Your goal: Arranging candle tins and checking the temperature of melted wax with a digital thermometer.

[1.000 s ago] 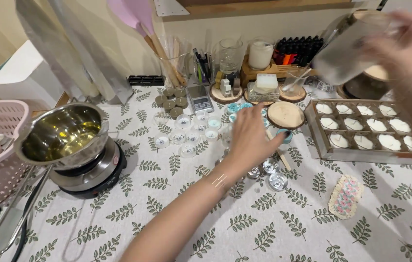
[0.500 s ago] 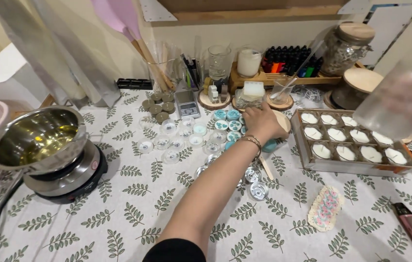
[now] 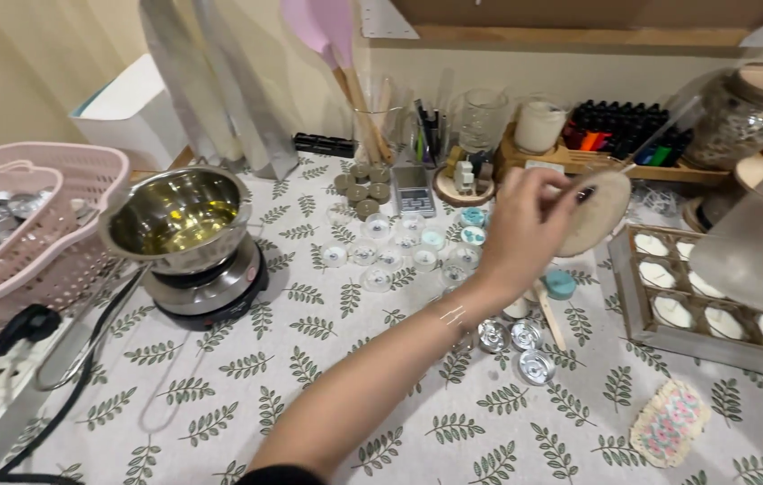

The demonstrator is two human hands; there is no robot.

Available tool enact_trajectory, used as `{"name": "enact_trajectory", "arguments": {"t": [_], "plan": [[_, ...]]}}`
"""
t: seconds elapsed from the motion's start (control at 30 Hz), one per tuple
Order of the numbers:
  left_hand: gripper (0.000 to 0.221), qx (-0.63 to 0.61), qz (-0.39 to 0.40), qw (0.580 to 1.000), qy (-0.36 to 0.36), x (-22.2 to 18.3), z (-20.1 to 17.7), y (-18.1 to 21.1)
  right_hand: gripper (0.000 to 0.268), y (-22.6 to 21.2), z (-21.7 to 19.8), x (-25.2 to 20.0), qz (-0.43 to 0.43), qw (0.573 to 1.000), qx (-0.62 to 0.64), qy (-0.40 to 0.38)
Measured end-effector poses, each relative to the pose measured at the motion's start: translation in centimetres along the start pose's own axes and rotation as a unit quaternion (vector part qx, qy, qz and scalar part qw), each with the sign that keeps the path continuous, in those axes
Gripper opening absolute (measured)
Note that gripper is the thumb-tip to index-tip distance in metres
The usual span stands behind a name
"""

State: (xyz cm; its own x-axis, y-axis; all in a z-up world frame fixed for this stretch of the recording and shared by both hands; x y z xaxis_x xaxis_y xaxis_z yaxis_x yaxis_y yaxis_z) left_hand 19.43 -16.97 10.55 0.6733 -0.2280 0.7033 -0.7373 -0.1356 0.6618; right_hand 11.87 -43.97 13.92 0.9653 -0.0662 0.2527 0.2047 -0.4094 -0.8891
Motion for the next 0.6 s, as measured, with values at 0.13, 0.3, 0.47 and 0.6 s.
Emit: {"name": "enact_trajectory", "arguments": {"t": [0.13,0.3,0.47,0.6], "plan": [[0.021,-0.004,0.013,0.997,0.072,-5.0,-11.8,3.6,0.099,0.0,6.7,1.2,0.009,0.999,0.006,-0.032],[0.021,0.157,-0.151,0.972,0.084,-13.3,-23.7,1.3,0.104,-7.6,18.1,0.1,0.015,0.997,0.021,-0.068],[0.023,0.204,-0.314,0.926,0.056,-21.1,-28.0,-3.4,0.111,-11.6,31.6,-2.0,0.002,0.975,-0.041,-0.216],[0.027,0.192,-0.272,0.942,0.049,-21.8,-27.8,-1.3,0.112,-12.6,37.2,-3.4,-0.017,0.969,-0.039,-0.242]]}}
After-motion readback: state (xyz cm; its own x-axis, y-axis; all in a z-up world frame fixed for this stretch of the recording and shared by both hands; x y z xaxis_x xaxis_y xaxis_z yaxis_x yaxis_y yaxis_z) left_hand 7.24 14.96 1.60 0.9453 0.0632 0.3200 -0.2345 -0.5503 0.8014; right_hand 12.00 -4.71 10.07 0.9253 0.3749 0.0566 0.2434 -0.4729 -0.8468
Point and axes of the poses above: each hand's wrist, its own x-axis towards the middle knuckle, its own z-axis out of the palm, y = z × x, the point moved 9 cm from there along x, towards the middle knuckle, and after that the axes turned 10 degrees about z, right-handed, at the moved point
